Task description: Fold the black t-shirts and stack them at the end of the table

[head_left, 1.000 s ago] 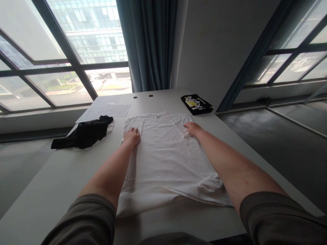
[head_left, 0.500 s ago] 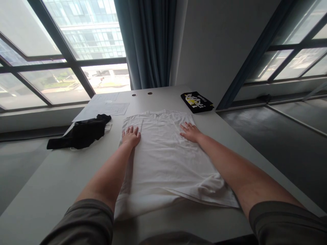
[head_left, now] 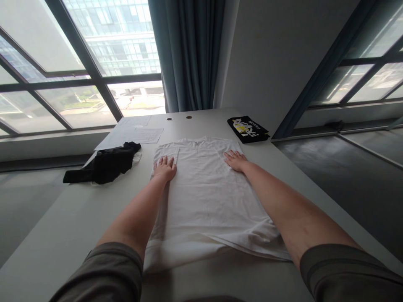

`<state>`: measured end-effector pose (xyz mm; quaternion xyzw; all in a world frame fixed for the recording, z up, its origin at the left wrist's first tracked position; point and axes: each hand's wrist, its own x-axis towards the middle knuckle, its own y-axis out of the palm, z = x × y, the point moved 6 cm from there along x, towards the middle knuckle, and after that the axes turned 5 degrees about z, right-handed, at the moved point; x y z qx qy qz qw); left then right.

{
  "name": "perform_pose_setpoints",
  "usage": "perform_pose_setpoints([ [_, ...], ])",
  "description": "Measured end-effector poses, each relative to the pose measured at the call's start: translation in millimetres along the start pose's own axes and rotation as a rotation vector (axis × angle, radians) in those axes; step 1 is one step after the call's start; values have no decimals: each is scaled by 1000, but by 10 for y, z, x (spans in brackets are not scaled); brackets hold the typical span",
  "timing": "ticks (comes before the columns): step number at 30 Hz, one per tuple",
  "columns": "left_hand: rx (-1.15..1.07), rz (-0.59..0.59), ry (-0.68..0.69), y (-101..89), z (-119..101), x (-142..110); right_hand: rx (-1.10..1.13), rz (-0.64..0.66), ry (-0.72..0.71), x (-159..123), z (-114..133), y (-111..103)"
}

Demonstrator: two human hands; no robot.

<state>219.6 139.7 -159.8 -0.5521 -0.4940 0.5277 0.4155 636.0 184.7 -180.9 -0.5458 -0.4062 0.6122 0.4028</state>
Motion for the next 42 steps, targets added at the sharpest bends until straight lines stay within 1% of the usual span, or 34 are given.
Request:
perform_pose_setpoints([
  [8, 3, -11, -1, -52, 2, 214, 10, -28, 4, 192, 16, -82],
  [13, -3, -31, 3, -89, -1, 313, -11, -58, -1, 259, 33, -129],
  [18, 4, -58, -1, -110, 3, 353, -18, -166, -22, 223, 72, -158],
  [24, -16, -55, -5, -107, 12, 362, -5, -354, -80, 81, 122, -196],
  [26, -21, -51, -3, -104, 16, 371, -3, -393, -88, 9, 133, -187],
  [27, -21, -51, -1, -103, 17, 375, -7, -390, -82, -33, 131, -169],
  [29, -22, -52, 3, -104, 18, 380, -27, -338, -88, -135, 126, -103],
  [31, -21, -55, 4, -106, 17, 381, -58, -258, -144, -273, 129, -17],
  [33, -18, -56, 1, -107, 17, 378, -83, -195, -221, -445, 132, 63],
  [35, -19, -55, 1, -107, 17, 373, -94, -161, -272, -631, 118, 132],
  [42, -35, -67, 9, -108, 21, 371, -79, -141, -320, -1355, 16, 379],
])
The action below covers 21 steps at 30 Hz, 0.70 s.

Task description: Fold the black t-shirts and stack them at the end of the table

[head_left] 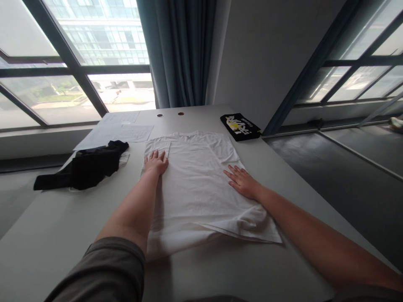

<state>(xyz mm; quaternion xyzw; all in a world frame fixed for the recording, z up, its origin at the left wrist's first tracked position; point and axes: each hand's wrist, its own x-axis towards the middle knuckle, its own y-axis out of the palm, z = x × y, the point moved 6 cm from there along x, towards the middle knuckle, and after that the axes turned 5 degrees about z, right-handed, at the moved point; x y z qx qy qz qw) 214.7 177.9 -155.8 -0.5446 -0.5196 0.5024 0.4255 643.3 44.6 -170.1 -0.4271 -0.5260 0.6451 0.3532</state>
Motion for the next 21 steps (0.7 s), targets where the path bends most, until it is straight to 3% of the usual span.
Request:
perform_pose_setpoints([
  [3, -8, -23, -4, -11, -11, -16, 32, 4, -13, -373, 111, 86],
  [7, -11, -161, 3, -105, -49, -115, 49, -39, 25, -750, 322, 192],
  [10, -11, -233, 35, -196, -101, -239, 34, -118, 82, -848, 449, 205],
  [13, -31, -252, 216, -291, -263, -442, 32, -142, 102, -834, 509, 193],
  [17, -32, -94, 554, -279, -547, -1033, 49, -130, 98, -810, 514, 159],
  [19, -51, 41, 702, -198, -610, -1499, 60, -126, 92, -815, 511, 143],
  [21, -124, 93, 754, -144, -535, -1989, 68, -128, 84, -819, 512, 130],
])
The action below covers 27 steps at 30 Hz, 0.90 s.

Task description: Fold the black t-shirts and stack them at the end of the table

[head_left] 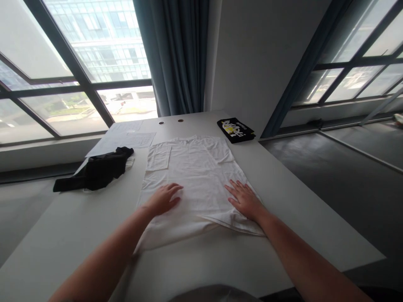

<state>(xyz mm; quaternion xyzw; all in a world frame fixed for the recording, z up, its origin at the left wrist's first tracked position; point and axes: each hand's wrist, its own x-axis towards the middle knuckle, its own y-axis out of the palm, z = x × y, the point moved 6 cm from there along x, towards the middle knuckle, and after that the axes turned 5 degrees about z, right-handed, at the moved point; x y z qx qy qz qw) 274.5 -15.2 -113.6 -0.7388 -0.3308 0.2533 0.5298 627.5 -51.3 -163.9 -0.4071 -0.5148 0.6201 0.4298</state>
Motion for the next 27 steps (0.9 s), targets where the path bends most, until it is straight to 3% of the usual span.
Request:
perform_pose_setpoints([
  [3, -77, -45, -97, 133, -138, -688, 8, -20, 5, 1, 13, -14],
  [6, -104, -173, -275, 204, -49, -1319, 22, -72, 68, -45, 67, -32],
  [9, -108, -254, -386, 269, 28, -1731, 63, -152, 58, -220, 294, -46],
  [14, 50, -365, -521, 274, 6, -1931, 95, -218, -125, -747, 877, 24],
  [17, 58, -345, -483, 279, -41, -1890, 92, -223, -153, -977, 962, 71],
  [22, -74, -360, -379, 258, -68, -1912, 156, -364, 48, -1140, 453, -11],
  [27, -137, -411, -500, 244, 11, -2141, 208, -401, 49, -1318, 23, -136],
])
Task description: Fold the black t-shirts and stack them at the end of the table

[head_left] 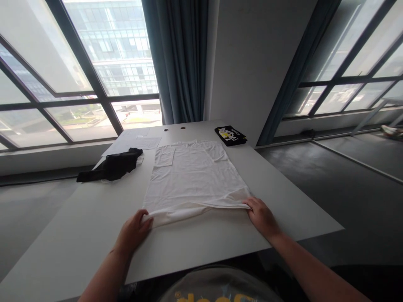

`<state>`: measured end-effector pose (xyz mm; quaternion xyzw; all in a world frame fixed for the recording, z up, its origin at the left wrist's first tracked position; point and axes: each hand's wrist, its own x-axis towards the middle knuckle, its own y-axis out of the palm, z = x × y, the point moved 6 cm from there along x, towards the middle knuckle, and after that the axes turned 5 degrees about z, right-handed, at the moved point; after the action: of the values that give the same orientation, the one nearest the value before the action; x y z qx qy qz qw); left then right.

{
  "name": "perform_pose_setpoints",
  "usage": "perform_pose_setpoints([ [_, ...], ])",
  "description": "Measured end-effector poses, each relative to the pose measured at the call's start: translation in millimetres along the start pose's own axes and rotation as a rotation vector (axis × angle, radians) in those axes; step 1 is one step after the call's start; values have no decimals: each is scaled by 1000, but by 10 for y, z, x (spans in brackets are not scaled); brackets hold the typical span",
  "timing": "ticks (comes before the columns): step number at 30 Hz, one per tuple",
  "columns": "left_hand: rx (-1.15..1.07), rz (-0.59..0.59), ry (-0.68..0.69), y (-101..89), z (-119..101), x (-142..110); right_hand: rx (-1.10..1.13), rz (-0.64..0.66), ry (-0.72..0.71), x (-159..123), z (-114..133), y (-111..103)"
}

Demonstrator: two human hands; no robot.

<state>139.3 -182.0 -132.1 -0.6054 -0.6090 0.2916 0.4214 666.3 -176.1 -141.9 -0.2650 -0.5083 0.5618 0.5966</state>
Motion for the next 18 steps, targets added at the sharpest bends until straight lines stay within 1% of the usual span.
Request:
perform_pose_setpoints([
  [4, -39, 39, 30, -52, 78, -153, 58, -19, -80, -114, -60, -224],
  [6, -64, 51, 11, -82, 146, -227, 105, -38, -117, -185, -61, -318],
  [8, -106, 85, -11, -103, 216, -296, 155, -46, -152, -263, -63, -381],
  [10, -171, 133, 4, -126, 254, -360, 192, -41, -172, -344, -82, -415],
  [15, -305, 192, 110, -266, 187, -494, 276, -33, -141, -540, -176, -465],
  [18, -321, 212, 75, -306, 127, -520, 276, -10, -119, -592, -196, -468],
])
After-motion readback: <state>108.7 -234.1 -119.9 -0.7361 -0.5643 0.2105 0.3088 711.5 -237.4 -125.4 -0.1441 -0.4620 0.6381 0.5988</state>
